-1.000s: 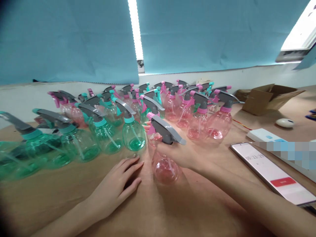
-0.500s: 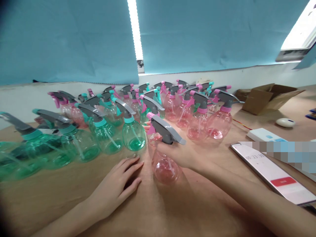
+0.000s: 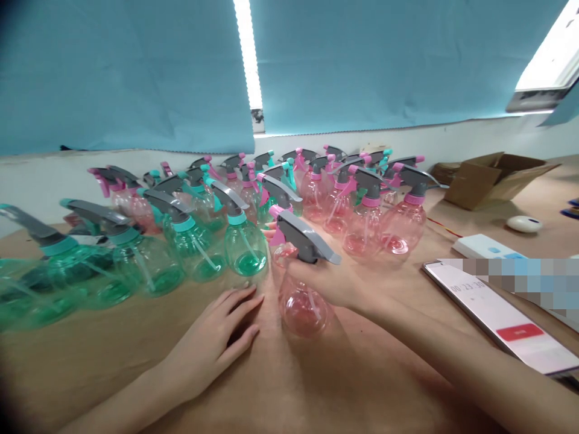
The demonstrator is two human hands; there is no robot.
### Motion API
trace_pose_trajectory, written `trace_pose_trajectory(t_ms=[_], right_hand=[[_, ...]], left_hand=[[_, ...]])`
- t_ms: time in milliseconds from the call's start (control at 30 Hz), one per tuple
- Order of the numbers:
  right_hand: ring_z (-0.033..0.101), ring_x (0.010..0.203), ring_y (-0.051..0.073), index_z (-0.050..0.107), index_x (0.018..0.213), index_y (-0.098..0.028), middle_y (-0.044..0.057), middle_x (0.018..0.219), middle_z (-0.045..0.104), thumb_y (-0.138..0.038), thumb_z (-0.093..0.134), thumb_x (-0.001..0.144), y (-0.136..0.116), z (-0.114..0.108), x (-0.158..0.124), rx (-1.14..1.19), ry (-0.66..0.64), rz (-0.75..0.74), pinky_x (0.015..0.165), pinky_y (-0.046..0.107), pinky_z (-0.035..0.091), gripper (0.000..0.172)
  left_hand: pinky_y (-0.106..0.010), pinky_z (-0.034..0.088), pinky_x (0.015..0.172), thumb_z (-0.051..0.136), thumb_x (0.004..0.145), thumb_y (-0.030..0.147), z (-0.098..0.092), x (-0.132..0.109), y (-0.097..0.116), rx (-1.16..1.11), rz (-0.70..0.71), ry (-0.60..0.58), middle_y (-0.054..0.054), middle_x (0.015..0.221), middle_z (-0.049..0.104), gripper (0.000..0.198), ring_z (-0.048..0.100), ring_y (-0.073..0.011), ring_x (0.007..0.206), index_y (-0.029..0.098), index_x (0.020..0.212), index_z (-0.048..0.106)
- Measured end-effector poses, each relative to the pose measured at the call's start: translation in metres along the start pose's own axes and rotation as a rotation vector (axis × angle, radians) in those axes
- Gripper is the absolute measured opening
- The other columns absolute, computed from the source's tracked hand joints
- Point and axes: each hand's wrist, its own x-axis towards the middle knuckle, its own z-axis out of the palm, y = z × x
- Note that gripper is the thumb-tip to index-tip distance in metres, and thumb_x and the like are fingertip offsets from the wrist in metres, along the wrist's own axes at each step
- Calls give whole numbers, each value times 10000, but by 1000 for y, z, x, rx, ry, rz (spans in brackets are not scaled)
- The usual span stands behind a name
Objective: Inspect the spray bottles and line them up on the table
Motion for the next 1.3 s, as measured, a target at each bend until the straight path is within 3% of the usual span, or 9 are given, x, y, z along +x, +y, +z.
trace_pose_trajectory(t_ms=[367,733,967,1133,1300], right_hand=[[512,656,169,540,827,-248,-36,671,525,-168,509,689,5,0,0,37,-25,30,601,309,391,163],[201,491,91,287,598,-231,-69,563,247,-151,462,629,-4,-4,3,205,-70,18,466,276,212,194],[331,507,117,465,672,-237,-57,547,361,-167,480,641,-1,-4,1,171,-61,63,492,280,290,78],[449,570,164,609,905,-268,-50,551,450,-177,505,689,3,-3,1,104,-80,60,561,306,357,257],[397,567,137,599,1065,-267,-54,610,457,-173,513,710,5,-2,2,30,-45,33,544,283,318,377]], left_hand=[[-483,419,1008,494,942,302,-1,0,0,-7,-2,2,-126,1315,549,365,486,-297,1219,172,1278,552],[-488,422,1009,499,941,313,1,-1,-2,-21,-3,6,-118,1327,542,367,485,-299,1228,191,1283,552],[-498,413,1013,493,947,311,2,-1,-1,-13,0,0,-122,1335,535,366,476,-301,1234,185,1287,546],[-500,409,1017,484,952,316,1,0,-1,-3,5,-1,-123,1328,539,362,475,-300,1232,182,1283,549],[-496,415,1011,489,951,309,1,0,-1,6,1,-10,-124,1324,542,358,477,-298,1229,177,1279,549]])
